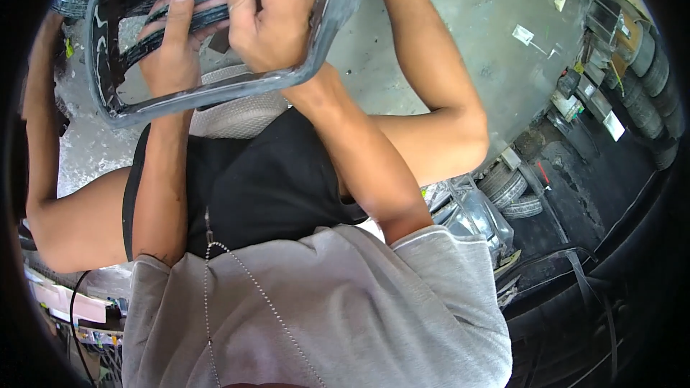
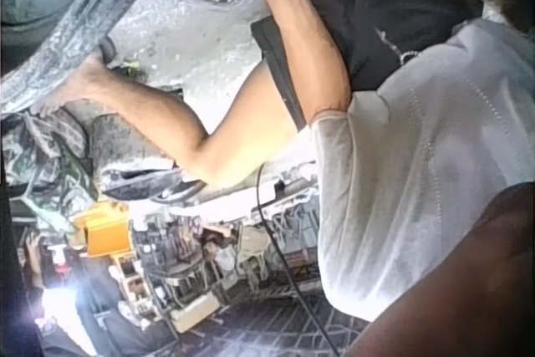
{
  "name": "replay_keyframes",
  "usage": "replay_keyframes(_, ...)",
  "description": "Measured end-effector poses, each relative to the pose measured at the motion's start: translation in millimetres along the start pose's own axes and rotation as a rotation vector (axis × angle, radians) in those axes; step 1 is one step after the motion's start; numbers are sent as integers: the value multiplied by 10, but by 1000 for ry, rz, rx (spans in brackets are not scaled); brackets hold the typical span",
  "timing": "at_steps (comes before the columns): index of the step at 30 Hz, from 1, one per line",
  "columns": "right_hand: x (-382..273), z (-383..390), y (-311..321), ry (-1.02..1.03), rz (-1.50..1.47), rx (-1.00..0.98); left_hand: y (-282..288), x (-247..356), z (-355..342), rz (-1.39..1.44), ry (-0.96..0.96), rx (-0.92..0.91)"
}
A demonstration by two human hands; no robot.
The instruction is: Cleaning or scraping residue from a black plastic vehicle part using a small tool.
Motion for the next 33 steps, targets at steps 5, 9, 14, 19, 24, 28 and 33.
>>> replay_keyframes(5, 42, 60, 5, -11, 104, 42, 12, -39, -6, -1, 58, -4)
replay_keyframes(9, 62, 55, -19, -2, 72, 30, 35, -18, 2, -1, 44, 14)
replay_keyframes(14, 17, 14, -48, 72, -7, 87, 69, -5, 17, -29, 25, 47)
replay_keyframes(19, 4, 16, -52, 105, -5, 98, 73, -18, 23, 9, 27, 30)
replay_keyframes(24, 3, 24, -72, 113, 28, 78, 66, -3, 23, 13, -4, 31)
replay_keyframes(28, -14, 8, -145, 101, 8, 64, 73, 2, 29, -56, 2, 28)
replay_keyframes(33, 59, 0, -102, -37, -72, 52, 47, 10, 20, 16, 22, -26)
Point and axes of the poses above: each hand's wrist, its own z-axis away from the middle knuckle, its own y-axis out of the back of the hand, x = y × z, the point moved 9 cm from there along -z, towards the middle knuckle, and after that the axes turned 2 degrees about -y, right-handed, at the moved point
